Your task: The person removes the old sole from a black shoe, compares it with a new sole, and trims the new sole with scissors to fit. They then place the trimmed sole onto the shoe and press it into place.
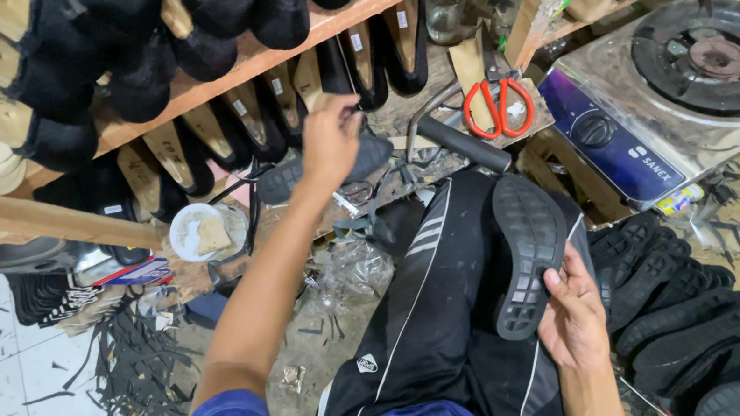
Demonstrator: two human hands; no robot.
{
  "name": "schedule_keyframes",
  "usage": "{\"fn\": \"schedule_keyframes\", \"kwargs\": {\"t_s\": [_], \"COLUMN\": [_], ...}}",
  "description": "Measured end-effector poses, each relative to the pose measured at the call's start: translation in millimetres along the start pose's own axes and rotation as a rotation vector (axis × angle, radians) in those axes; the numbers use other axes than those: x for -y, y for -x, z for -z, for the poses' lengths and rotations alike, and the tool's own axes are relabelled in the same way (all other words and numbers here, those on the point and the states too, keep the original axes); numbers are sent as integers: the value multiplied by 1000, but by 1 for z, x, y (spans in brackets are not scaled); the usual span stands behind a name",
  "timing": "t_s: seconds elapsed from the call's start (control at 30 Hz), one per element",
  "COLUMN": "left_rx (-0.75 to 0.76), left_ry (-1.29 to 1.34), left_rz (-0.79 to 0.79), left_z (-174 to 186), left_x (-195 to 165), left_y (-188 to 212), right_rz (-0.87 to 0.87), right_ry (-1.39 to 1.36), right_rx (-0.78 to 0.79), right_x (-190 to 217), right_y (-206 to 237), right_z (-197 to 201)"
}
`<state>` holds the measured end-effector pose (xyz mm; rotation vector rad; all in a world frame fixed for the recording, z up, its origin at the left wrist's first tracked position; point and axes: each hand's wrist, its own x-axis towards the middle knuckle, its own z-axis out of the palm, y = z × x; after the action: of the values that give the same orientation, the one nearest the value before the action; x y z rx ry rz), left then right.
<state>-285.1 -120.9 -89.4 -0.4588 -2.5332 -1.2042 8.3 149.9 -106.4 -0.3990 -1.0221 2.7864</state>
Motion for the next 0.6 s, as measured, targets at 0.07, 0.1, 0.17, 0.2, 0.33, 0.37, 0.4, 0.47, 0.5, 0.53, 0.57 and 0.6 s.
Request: {"fn": "schedule_keyframes", "kwargs": {"t_s": [0.07, 0.1, 0.17, 0.2, 0.33, 0.37, 0.4, 0.47, 0.5, 0.53, 0.57, 0.6], "left_rx": [-2, -40, -113, -150, -171, -131, -93, -178, -224, -269, -313, -354], "left_ry": [198, 230, 111, -40, -59, -74, -89, -32, -4, 38, 82, 125], "left_rz": [-38, -40, -3, 29, 313, 368, 420, 471, 497, 487, 473, 463], "left_z": [-33, -50, -80, -90, -117, -120, -123, -125, -125, -125, -124, -123], "left_x": [-10, -16, -28, -33, -49, -52, -54, -55, -54, -53, -52, -50], "left_y": [-15, -29, -60, -76, -113, -116, -119, -119, -119, -119, -119, -117], "right_rz": [2, 3, -3, -4, 11, 17, 23, 31, 32, 33, 29, 23], "right_ry": [-3, -6, -9, -9, -15, -12, -10, -17, -24, -30, -40, -48], "right_rx": [3, 7, 6, 5, -6, -13, -20, -22, -17, -9, -4, -1], "right_x": [0, 0, 0, 0, 2, 3, 4, 6, 7, 8, 9, 10], "right_y": [-1, -2, -3, -3, -3, -2, -2, -1, 0, 0, 1, 2], "right_z": [1, 1, 2, 3, 3, 3, 3, 4, 4, 5, 7, 8]}}
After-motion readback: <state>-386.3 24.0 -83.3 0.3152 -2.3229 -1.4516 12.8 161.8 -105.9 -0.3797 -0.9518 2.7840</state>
